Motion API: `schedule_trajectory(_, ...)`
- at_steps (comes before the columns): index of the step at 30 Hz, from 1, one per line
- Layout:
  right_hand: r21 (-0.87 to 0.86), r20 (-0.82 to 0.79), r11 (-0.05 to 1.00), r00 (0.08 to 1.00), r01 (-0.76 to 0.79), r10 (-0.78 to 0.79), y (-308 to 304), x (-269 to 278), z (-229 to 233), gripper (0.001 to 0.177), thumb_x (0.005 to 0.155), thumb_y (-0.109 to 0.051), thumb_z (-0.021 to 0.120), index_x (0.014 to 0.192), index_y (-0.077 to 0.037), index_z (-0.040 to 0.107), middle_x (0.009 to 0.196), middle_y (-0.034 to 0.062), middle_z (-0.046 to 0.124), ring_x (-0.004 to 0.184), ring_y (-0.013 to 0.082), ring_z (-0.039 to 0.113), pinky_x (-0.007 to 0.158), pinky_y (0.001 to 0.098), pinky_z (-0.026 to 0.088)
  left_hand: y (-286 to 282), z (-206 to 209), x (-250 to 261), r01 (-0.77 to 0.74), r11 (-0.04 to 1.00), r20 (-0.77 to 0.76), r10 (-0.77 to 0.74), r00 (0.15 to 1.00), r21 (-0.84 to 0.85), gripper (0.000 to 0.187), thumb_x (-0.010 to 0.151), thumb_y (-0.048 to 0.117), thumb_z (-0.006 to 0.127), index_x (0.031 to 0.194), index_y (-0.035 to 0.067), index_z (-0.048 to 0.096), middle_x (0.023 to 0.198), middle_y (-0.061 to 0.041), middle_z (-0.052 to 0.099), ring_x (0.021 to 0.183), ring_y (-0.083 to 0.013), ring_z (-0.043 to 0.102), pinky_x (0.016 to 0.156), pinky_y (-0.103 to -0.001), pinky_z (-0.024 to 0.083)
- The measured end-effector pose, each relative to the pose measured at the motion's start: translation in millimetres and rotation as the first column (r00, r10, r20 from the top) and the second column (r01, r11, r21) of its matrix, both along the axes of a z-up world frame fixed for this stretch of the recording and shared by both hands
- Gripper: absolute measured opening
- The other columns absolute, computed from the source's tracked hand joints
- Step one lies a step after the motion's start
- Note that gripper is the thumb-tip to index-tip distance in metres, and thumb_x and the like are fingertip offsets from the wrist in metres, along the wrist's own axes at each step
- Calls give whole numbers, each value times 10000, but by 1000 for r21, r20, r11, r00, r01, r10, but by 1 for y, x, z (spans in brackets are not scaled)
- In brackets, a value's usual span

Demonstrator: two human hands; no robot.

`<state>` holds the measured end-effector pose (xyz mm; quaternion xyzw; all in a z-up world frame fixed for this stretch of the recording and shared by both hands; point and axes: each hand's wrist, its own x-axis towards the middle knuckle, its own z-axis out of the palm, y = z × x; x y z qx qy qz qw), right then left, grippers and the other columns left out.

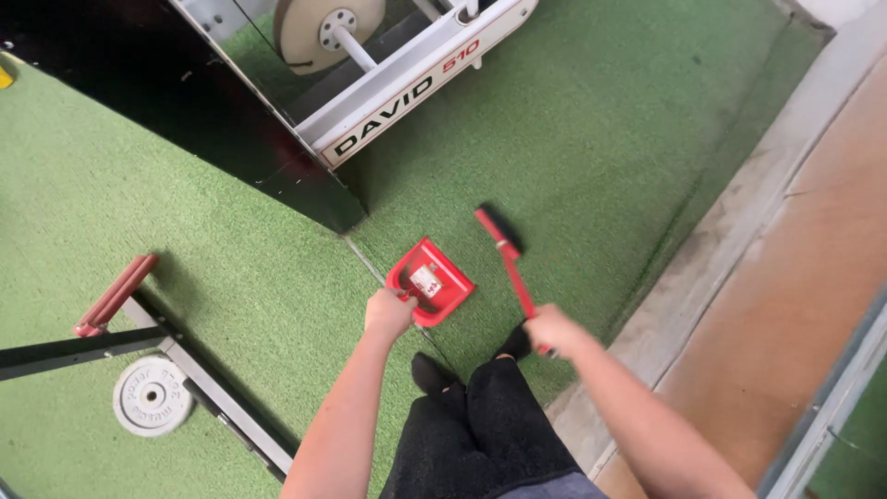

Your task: Sweeping the gym floor using a broom and a dustpan.

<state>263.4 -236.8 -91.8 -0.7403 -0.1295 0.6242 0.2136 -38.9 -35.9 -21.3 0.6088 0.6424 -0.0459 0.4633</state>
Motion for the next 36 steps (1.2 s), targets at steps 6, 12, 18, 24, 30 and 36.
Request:
schedule_trajectory(6, -82, -96, 968, 968, -239, 231, -24, -66, 103, 346, 950, -151, 584, 1294, -113, 599, 586, 34, 518, 435, 159, 489, 375, 311, 383, 3, 10, -11, 67, 997, -75, -64, 995, 46, 338, 831, 349, 771, 1040, 86, 816, 784, -111, 783, 706, -201, 747, 772, -351, 586)
schedule_trajectory(12, -171, -356, 968, 905, 181, -232, -58, 62, 128, 411, 957, -110, 595, 1368, -100, 597, 685, -25, 480, 453, 42, 353, 350, 222, 234, 8, 44, -51, -87, 996, -5, 86, 996, -30, 304, 803, 306, 744, 1053, 143, 804, 680, -84, 750, 620, -173, 758, 681, -335, 615)
schedule_trajectory(18, -173, -175, 932, 922, 318, -346, -33, 118, 124, 404, 977, -97, 546, 1381, -104, 538, 691, -22, 428, 482, 48, 358, 380, 207, 246, 22, 47, -90, -75, 996, -35, 76, 996, 38, 317, 780, 312, 772, 1012, 106, 838, 654, -59, 733, 607, -164, 735, 675, -329, 601)
schedule_trajectory(24, -39, -123, 945, 937, 323, -326, 4, 40, 27, 98, 932, -59, 615, 997, -37, 546, 604, 46, 473, 439, 155, 436, 375, 324, 288, 20, 29, -97, 66, 984, -176, -37, 984, 163, 363, 730, 341, 817, 1030, 136, 811, 916, -123, 761, 857, -281, 750, 845, -406, 587)
schedule_trajectory(30, -18, -34, 985, 985, -169, 168, -4, -153, 31, 157, 886, -11, 571, 1007, 45, 655, 617, 122, 578, 445, 255, 550, 370, 409, 370, 10, 54, -77, 53, 995, -196, -36, 980, 82, 284, 789, 299, 741, 986, 110, 819, 972, -144, 788, 923, -306, 762, 877, -425, 603)
schedule_trajectory(36, -31, -231, 978, 953, -208, 196, -12, -148, 115, 258, 979, -130, 557, 1232, -115, 607, 631, -10, 484, 433, 92, 444, 361, 280, 349, 14, 57, -88, 55, 996, -95, -48, 994, 73, 287, 818, 310, 725, 937, 68, 823, 763, -112, 784, 741, -244, 778, 784, -386, 620)
